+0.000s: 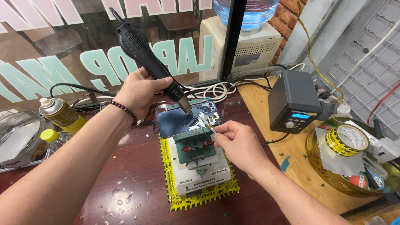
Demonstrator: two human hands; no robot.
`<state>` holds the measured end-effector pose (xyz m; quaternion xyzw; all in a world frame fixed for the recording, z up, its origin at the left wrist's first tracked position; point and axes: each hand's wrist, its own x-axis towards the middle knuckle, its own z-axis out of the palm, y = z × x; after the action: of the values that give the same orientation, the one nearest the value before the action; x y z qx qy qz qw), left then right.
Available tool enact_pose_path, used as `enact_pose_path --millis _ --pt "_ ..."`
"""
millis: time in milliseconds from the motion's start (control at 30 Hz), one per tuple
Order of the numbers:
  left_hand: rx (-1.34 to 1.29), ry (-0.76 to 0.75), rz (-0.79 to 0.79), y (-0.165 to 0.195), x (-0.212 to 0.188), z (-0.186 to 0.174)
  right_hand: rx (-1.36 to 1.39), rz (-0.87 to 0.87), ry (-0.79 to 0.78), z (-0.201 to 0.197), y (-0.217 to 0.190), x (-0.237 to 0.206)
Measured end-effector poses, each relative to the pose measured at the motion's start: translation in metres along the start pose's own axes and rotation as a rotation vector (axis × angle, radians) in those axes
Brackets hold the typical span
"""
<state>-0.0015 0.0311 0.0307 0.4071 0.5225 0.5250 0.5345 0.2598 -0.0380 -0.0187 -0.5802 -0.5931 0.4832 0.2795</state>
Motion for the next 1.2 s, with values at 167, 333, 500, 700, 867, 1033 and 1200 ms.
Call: enact_pose_path --millis 167,333,500,700,867,1033,1200 --pt "-0.028 -0.002 0.003 -0.002 0.002 0.002 0.055 0.024 -0.023 -0.001 -0.008 0.001" --pt "-0.017 0.002 -0.013 -0.002 0.002 0.002 -0.024 0.059 -0.026 -0.005 -0.014 0.000" --pt "0.020 0.029 -0.032 0.000 0.003 0.004 0.039 0.057 -0.031 -0.003 -0.017 0.000" --pt "0.026 0.002 0.001 -0.003 0.006 0.005 0.049 0.076 -0.014 -0.001 -0.015 0.001" --pt "0.009 0.001 -0.012 -0.007 0.009 0.006 0.137 0.093 -0.021 0.000 -0.007 0.002" --pt "0.031 -0.008 -0.004 -0.008 0.010 0.006 0.028 -0.035 -0.003 0.002 0.004 0.010" --pt "-0.009 -0.025 0.001 -0.007 0.008 0.007 0.087 0.032 -0.036 -0.001 0.007 0.013"
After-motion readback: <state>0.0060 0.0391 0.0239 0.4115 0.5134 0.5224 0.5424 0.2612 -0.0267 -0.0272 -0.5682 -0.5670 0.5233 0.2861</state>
